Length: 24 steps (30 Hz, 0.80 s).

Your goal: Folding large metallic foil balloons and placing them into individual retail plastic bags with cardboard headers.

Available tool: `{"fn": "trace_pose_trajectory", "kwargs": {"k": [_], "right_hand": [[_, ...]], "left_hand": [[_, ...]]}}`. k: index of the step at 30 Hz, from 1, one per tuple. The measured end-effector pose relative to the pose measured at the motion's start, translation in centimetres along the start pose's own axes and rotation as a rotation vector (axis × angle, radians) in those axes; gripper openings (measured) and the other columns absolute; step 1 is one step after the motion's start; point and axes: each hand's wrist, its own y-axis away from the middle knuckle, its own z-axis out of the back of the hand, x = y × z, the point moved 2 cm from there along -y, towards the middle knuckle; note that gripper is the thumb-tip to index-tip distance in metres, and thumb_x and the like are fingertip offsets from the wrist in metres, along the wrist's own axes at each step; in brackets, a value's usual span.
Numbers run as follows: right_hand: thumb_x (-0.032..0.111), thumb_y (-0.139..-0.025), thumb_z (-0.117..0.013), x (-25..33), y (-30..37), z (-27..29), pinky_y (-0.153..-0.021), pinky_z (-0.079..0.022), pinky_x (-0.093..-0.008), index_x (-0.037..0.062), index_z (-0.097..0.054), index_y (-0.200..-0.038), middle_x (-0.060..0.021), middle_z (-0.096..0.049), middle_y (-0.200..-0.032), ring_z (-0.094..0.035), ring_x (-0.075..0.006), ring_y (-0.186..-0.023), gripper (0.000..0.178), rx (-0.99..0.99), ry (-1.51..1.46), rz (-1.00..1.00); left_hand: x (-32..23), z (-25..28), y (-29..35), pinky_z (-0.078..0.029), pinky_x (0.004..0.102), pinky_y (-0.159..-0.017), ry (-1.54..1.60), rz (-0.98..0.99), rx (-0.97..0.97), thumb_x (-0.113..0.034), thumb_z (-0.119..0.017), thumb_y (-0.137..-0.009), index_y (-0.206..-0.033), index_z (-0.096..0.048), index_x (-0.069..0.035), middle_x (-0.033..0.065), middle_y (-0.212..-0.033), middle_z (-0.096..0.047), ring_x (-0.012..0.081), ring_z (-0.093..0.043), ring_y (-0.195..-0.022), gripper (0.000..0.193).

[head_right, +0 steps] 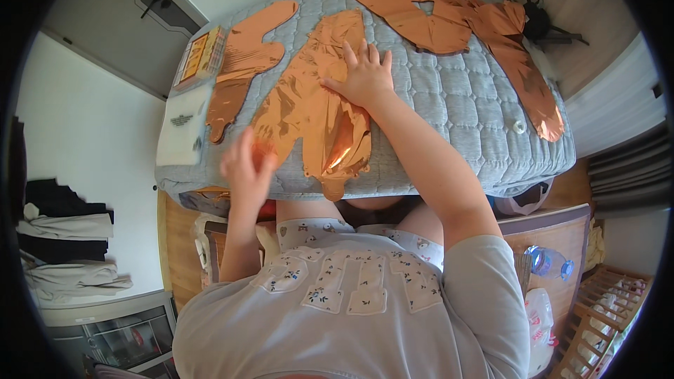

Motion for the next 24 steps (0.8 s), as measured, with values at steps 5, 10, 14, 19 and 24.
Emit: {"fn": "trace_pose_trajectory", "kwargs": {"k": [5, 10, 14, 19, 24], "right_hand": [[0.088, -0.087, -0.043, 0.0, 0.1, 0.0, -0.125, -0.015, -0.0601, 0.0154, -0.023, -0.165, -0.0188, -0.028, -0.168, -0.025, -0.0359, -0.155, 0.109, 0.016, 0.008, 0.002], [0.089, -0.087, -0.041, 0.3, 0.0, 0.2, -0.126, -0.013, -0.0576, 0.0163, -0.020, -0.166, -0.0175, -0.024, -0.170, -0.019, -0.0331, -0.158, 0.109, 0.076, 0.000, -0.027], [0.089, -0.086, -0.043, 0.1, -0.1, 0.0, -0.125, -0.015, -0.0588, 0.0160, -0.021, -0.166, -0.0185, -0.027, -0.169, -0.023, -0.0348, -0.157, 0.111, 0.033, 0.009, -0.013], [0.091, -0.084, -0.043, -0.1, 0.1, 0.4, -0.124, -0.015, -0.0596, 0.0156, -0.021, -0.166, -0.0189, -0.027, -0.168, -0.024, -0.0349, -0.156, 0.113, 0.049, -0.032, -0.011], [0.068, -0.093, -0.052, 0.0, 0.1, -0.3, -0.124, -0.016, -0.0612, 0.0178, -0.021, -0.166, -0.0191, -0.029, -0.168, -0.026, -0.0351, -0.155, 0.094, 0.011, -0.009, 0.003]], "left_hand": [[5.8, 1.3, 0.1, -0.039, 0.0582, -0.103, -0.130, 0.386, -0.067, -0.053, -0.072, -0.089, -0.130, -0.066, -0.012, 0.0127, -0.126, -0.064, 0.0333, -0.058, -0.120, 0.058], [6.6, 0.6, -0.4, -0.050, 0.0376, -0.087, 0.114, 0.238, -0.129, -0.031, -0.082, -0.087, -0.110, -0.068, -0.007, 0.0102, -0.110, -0.068, 0.0279, -0.065, -0.103, 0.036], [5.8, 0.5, -2.8, -0.048, 0.0239, -0.071, 0.788, 0.338, -0.076, -0.015, -0.072, -0.097, -0.111, -0.063, -0.005, 0.0007, -0.093, -0.065, 0.0073, -0.060, -0.081, 0.019], [-0.4, 3.0, -5.4, -0.046, 0.0206, -0.068, 0.991, 0.237, -0.089, -0.009, -0.071, -0.098, -0.127, -0.058, -0.003, 0.0041, -0.096, -0.072, 0.0042, -0.060, -0.083, 0.032], [-6.7, 3.3, -7.2, -0.054, 0.0298, -0.073, 0.825, 0.044, 0.250, -0.026, -0.073, -0.097, -0.145, -0.049, -0.007, 0.0116, -0.107, -0.076, 0.0146, -0.070, -0.081, 0.057]]}}
